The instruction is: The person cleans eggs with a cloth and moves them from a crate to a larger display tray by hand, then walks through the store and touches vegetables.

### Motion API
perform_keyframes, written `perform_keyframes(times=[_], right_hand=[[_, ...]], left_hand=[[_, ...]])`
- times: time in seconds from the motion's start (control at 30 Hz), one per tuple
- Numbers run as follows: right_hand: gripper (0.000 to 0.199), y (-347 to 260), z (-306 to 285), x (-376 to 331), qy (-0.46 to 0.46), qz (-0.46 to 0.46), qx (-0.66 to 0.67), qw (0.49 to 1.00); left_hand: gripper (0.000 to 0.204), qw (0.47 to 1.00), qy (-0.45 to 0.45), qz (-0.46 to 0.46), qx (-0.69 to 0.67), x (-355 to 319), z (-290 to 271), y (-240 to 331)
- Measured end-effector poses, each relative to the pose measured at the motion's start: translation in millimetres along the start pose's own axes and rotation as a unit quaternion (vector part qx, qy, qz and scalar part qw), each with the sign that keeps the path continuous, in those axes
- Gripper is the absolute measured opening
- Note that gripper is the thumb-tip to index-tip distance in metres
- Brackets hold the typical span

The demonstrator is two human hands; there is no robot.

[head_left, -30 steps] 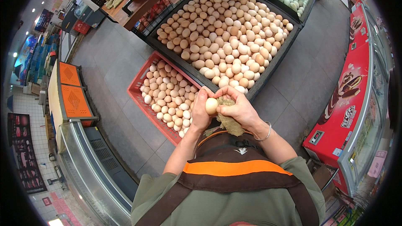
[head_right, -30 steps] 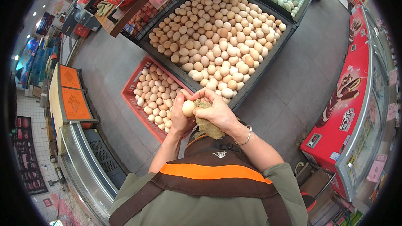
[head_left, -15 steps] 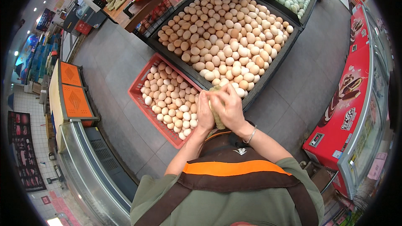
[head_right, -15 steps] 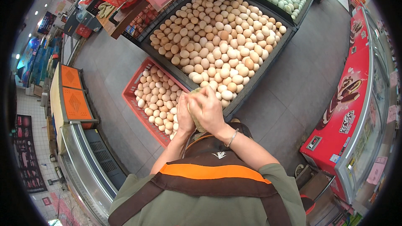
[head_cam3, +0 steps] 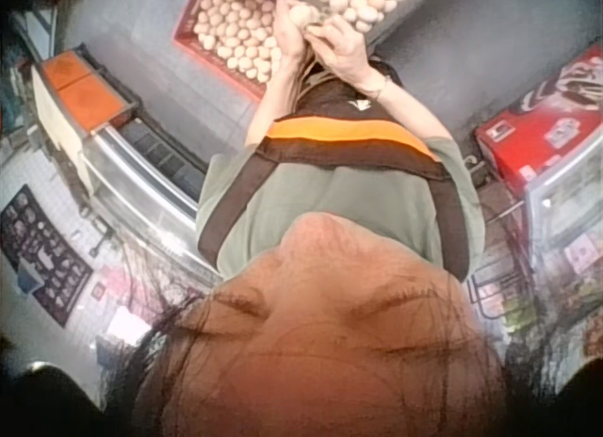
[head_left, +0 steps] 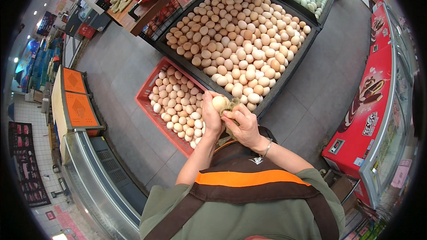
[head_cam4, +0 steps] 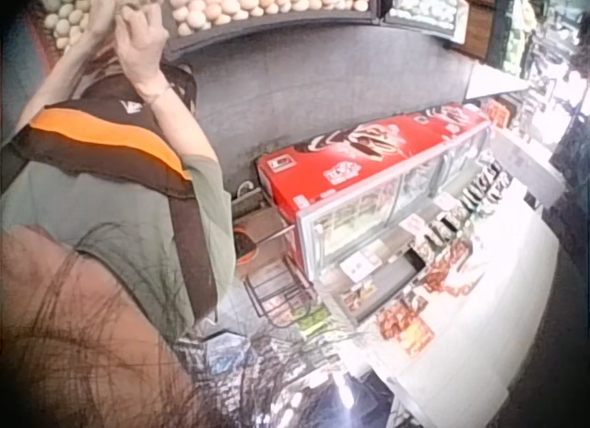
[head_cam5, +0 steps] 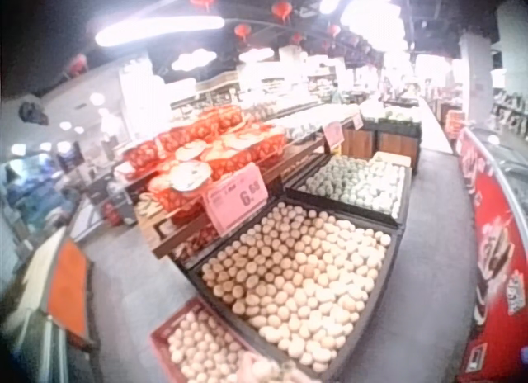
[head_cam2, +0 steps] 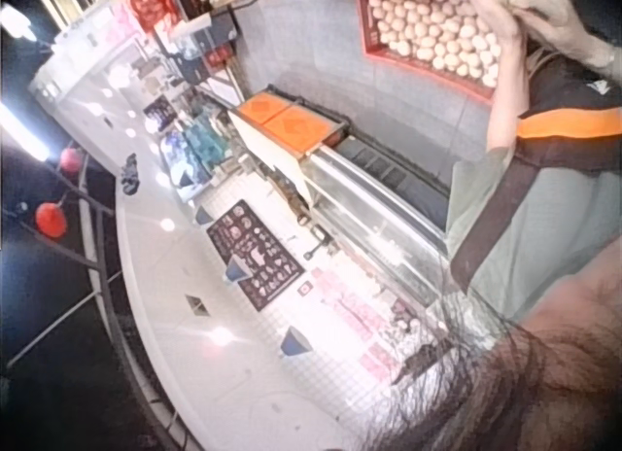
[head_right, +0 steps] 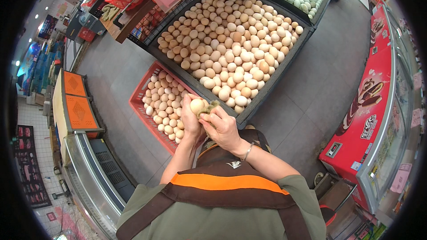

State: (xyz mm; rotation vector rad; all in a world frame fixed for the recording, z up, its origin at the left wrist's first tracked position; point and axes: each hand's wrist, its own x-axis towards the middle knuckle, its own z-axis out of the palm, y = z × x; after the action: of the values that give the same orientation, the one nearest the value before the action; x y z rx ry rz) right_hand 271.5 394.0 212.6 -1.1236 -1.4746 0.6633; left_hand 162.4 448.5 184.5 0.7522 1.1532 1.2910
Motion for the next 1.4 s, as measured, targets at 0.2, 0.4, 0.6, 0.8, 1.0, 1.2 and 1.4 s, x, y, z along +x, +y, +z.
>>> perform_keyframes(times=[0.2,0.4,0.6,0.8,1.0,1.2,1.4], right_hand=[[0.011,3,-20,9,0.056,0.113,0.020,0.992],[0.029,9,-7,35,-0.025,-0.054,-0.054,0.997],[0.017,32,9,43,0.043,0.128,0.052,0.989],[0.025,57,-2,47,-0.010,0.235,0.152,0.960],[0.035,28,-1,30,-0.072,-0.069,-0.094,0.991],[0.025,70,3,36,-0.057,0.176,0.161,0.969],[0.033,52,-16,45,-0.035,0.246,0.247,0.936]], left_hand=[[0.048,0.978,-0.125,-0.097,-0.138,0,-1,14],[0.040,0.955,-0.140,-0.165,-0.203,1,3,7],[0.028,0.988,-0.100,-0.097,-0.064,-3,-3,-15],[0.032,0.962,-0.074,-0.193,-0.179,-3,-3,1],[0.039,0.893,-0.229,-0.221,-0.317,4,-19,-6],[0.037,0.898,-0.206,-0.274,-0.275,3,-16,-18],[0.033,0.893,-0.182,-0.280,-0.303,4,-19,-14]])
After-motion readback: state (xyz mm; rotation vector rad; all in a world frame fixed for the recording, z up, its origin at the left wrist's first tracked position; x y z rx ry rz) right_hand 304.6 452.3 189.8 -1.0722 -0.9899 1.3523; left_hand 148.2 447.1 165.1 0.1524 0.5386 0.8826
